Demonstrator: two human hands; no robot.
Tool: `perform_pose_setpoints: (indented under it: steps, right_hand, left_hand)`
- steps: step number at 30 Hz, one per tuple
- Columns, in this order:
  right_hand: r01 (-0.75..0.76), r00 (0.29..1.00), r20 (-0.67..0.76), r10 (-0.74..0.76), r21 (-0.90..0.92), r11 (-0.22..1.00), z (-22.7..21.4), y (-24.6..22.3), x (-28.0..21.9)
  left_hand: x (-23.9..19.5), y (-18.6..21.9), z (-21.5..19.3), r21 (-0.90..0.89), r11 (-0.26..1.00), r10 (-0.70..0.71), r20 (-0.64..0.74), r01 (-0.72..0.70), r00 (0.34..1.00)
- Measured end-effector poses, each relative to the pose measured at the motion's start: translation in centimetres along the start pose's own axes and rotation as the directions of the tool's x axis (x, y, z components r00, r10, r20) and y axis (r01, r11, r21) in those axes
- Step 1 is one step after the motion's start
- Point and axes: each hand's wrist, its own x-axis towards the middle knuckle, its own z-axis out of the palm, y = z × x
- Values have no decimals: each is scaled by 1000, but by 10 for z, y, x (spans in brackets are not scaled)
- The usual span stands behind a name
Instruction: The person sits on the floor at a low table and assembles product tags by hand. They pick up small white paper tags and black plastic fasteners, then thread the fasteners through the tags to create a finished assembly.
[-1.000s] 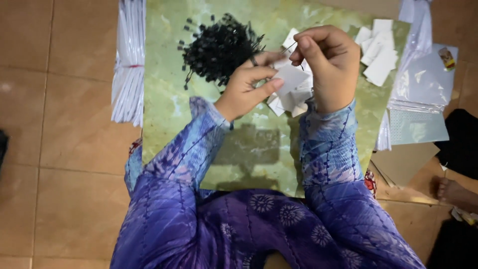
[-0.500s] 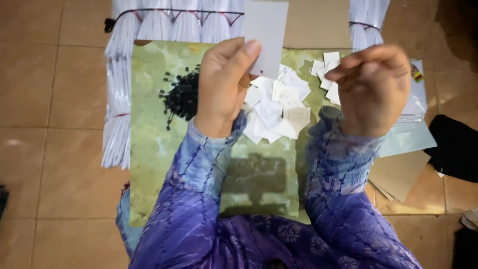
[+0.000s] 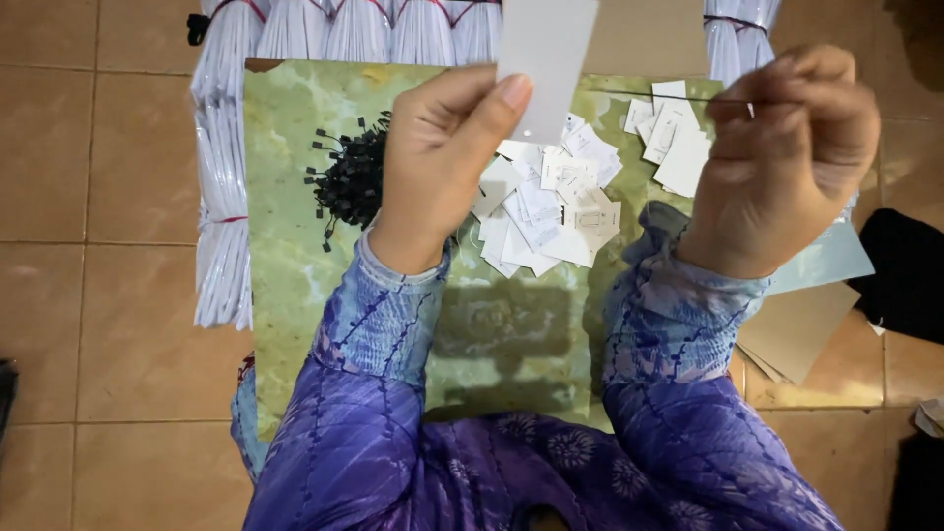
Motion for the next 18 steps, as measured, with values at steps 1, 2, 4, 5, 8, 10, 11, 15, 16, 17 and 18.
perform_pose_setpoints:
  steps: [1, 2, 4, 5, 8, 10, 11, 15, 16, 17, 18]
  right_hand:
    - [-2, 1000, 2, 2, -1, 1000, -1, 0, -2]
    - [-87, 996, -4, 88, 112, 990, -2, 0, -5]
    - [-175, 984, 2, 179, 225, 958, 1, -1, -9]
    - [-211, 977, 14, 214, 240, 948, 5, -1, -11]
    - [-307, 952, 55, 302, 159, 938, 21, -10, -15]
    - [-360, 932, 80, 355, 62, 931, 30, -13, -19]
    - [-312, 945, 84, 316, -55, 949, 32, -12, -22]
    - [-120, 971, 141, 191, -398, 909, 45, -21, -27]
    - [-121, 971, 141, 191, -399, 909, 48, -22, -28]
    - [-121, 971, 140, 192, -403, 907, 50, -22, -29]
    - [-121, 971, 139, 192, -408, 905, 53, -22, -31]
  left_hand:
    - [-1, -8, 0, -2, 1000, -1, -2, 1, 1000]
    - [-2, -17, -1, -12, 1000, 15, -11, -15, 1000]
    - [-2, -18, 0, -20, 999, 28, -25, -28, 999]
    - [-2, -11, 1, -38, 999, -33, -2, 33, 999]
    - [-6, -8, 3, -113, 985, -132, 10, 132, 991]
    - [-9, -9, 4, -171, 971, -169, -1, 167, 986]
    - [-9, -8, 5, -161, 976, -151, -33, 143, 988]
    - [-11, 1, 9, -140, 983, -129, -67, 119, 989]
    - [-12, -1, 10, -141, 983, -130, -67, 120, 989]
    - [-13, -3, 12, -169, 980, -114, -66, 102, 991]
    - [-14, -5, 14, -196, 977, -98, -66, 84, 993]
